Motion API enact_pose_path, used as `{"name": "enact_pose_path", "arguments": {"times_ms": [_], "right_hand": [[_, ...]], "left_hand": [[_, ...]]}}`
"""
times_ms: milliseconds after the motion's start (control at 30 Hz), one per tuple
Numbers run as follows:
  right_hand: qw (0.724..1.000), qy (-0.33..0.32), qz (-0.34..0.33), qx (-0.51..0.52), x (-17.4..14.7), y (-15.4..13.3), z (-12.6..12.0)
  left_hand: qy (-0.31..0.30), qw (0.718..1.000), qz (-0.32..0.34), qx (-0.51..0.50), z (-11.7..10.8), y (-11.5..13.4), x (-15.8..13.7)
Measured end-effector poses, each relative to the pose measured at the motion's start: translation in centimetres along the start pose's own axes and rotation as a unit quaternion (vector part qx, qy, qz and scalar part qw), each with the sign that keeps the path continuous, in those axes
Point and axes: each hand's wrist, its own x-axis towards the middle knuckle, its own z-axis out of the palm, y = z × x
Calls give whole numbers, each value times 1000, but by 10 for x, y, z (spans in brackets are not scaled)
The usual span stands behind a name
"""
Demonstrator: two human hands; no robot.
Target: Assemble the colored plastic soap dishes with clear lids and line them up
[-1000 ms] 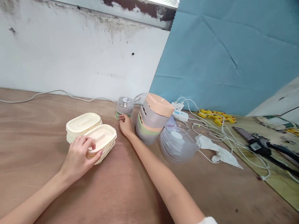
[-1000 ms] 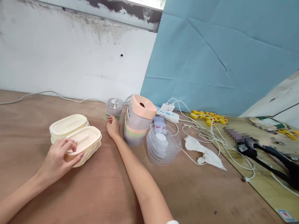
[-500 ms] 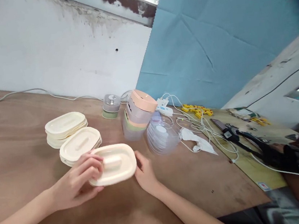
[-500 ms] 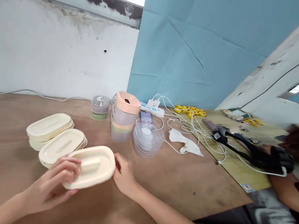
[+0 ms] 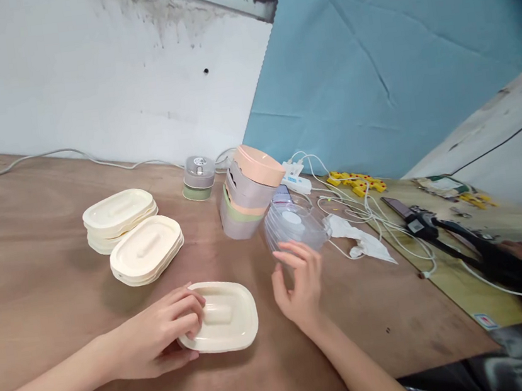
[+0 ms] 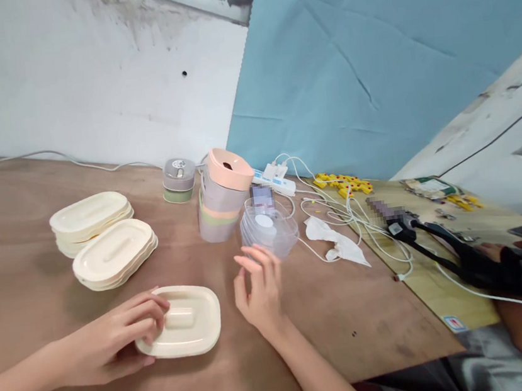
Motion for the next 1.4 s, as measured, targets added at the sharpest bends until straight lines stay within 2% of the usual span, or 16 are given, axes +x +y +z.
{"name": "enact_pose_path", "arguments": {"times_ms": [67, 167, 300, 433, 533, 600, 667, 767, 867, 933, 1000, 1067, 1200, 1300, 1400], "right_hand": [[994, 18, -20, -103, 10, 10, -7], [988, 24, -22, -149, 35, 26, -14], [992, 4, -26, -121, 82, 36, -5], [995, -24, 11, -100, 123, 38, 22], [995, -38, 60, -63, 138, 37, 41], [996, -19, 81, -26, 140, 35, 49], [997, 17, 76, 0, 136, 31, 50], [997, 70, 21, 5, 126, 19, 41], [993, 101, -54, 4, 113, 2, 25], [990, 100, -91, 41, 102, -10, 14], [984, 72, -107, 119, 87, -21, 4], [970, 12, -98, 220, 66, -29, -4], [913, -101, -10, 394, 22, -31, -11], [870, -151, 52, 466, 1, -24, -11], [846, -211, 55, 486, -2, -19, -11]], "left_hand": [[-8, 1000, -15, 3, -1, 1, 1], [-10, 999, -33, -4, -2, 2, 3], [-16, 999, -48, -13, -2, 2, 2], [-24, 998, -58, -19, 0, 0, 1], [-27, 998, -63, -16, -1, 1, 0], [-30, 998, -61, -8, -2, 1, 0], [-30, 998, -51, 1, -4, 1, 0], [-7, 999, -49, 3, -5, -1, -2], [32, 996, -89, 4, -2, -6, -7], [49, 990, -132, -2, -1, -7, -10], [59, 984, -168, -17, -1, -8, -10], [71, 980, -183, -41, -2, -8, -8], [89, 977, -178, -74, -4, -10, -5], [101, 971, -192, -97, -1, -14, -7], [94, 960, -216, -150, 0, -16, -9]]}}
